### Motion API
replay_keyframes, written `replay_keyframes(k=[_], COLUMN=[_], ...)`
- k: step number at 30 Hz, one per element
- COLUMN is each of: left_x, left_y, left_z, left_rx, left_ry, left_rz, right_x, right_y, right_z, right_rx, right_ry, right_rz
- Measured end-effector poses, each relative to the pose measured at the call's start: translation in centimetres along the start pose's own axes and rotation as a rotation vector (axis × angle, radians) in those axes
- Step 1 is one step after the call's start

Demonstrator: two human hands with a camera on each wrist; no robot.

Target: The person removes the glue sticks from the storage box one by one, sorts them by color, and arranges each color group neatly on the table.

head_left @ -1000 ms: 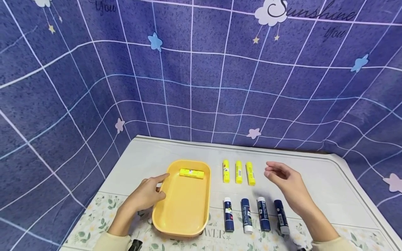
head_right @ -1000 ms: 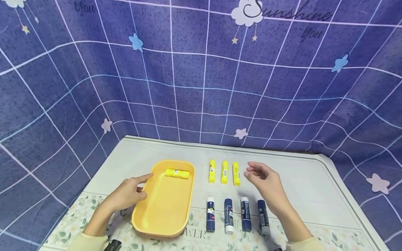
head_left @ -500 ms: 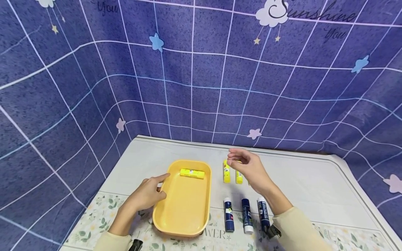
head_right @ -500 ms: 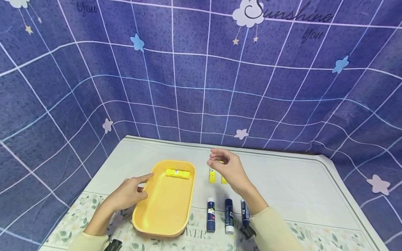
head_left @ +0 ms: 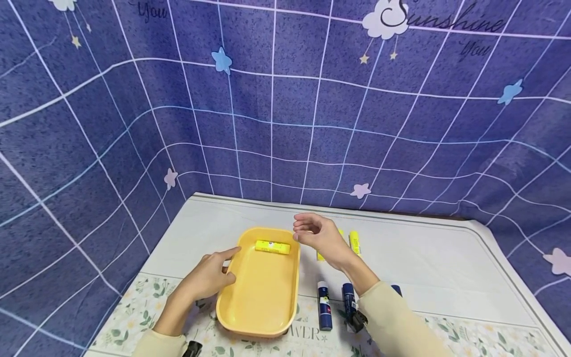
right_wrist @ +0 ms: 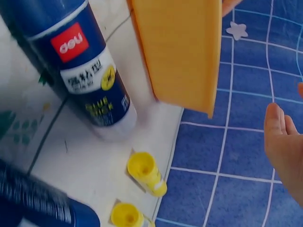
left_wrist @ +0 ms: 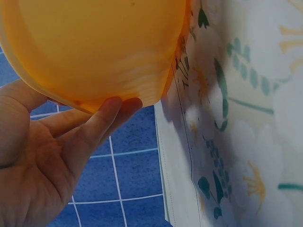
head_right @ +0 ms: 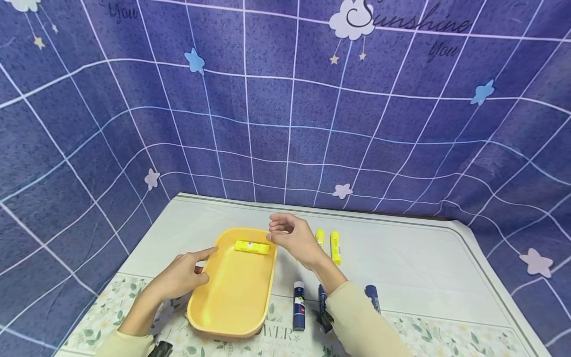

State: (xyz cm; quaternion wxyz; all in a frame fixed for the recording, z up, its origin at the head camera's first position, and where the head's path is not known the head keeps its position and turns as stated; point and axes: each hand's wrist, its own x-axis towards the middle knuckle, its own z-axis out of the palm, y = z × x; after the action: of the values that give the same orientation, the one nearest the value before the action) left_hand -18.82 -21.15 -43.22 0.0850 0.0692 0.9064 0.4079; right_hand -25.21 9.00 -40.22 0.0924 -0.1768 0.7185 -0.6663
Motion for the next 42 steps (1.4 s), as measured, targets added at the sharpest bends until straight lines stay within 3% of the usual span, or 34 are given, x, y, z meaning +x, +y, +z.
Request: replay_keyframes(k=[5,17,33,42], left_x=[0.0,-0.1,-0.2,-0.3], left_y=[0.0,0.0,0.3,0.4], left_z=[0.0,-0.1,-0.1,0.0], left_rx=[-0.014,-0.009,-0.014,0.009], left_ry=[-0.003,-0.009,0.002,0.008], left_rz=[0.002,-0.003,0.0,0.006], right_x=[0.7,2.4,3.8,4.5], right_y=[0.7,2.6,3.7,4.0], right_z=[1.4,4.7,5.4,5.9], right_rx=[-0.002,-0.168,-0.386,-0.655], right_ry=[-0.044,-0.088,-0.048,-0.056], right_rz=[-0.02,-0.02,-0.032,-0.124])
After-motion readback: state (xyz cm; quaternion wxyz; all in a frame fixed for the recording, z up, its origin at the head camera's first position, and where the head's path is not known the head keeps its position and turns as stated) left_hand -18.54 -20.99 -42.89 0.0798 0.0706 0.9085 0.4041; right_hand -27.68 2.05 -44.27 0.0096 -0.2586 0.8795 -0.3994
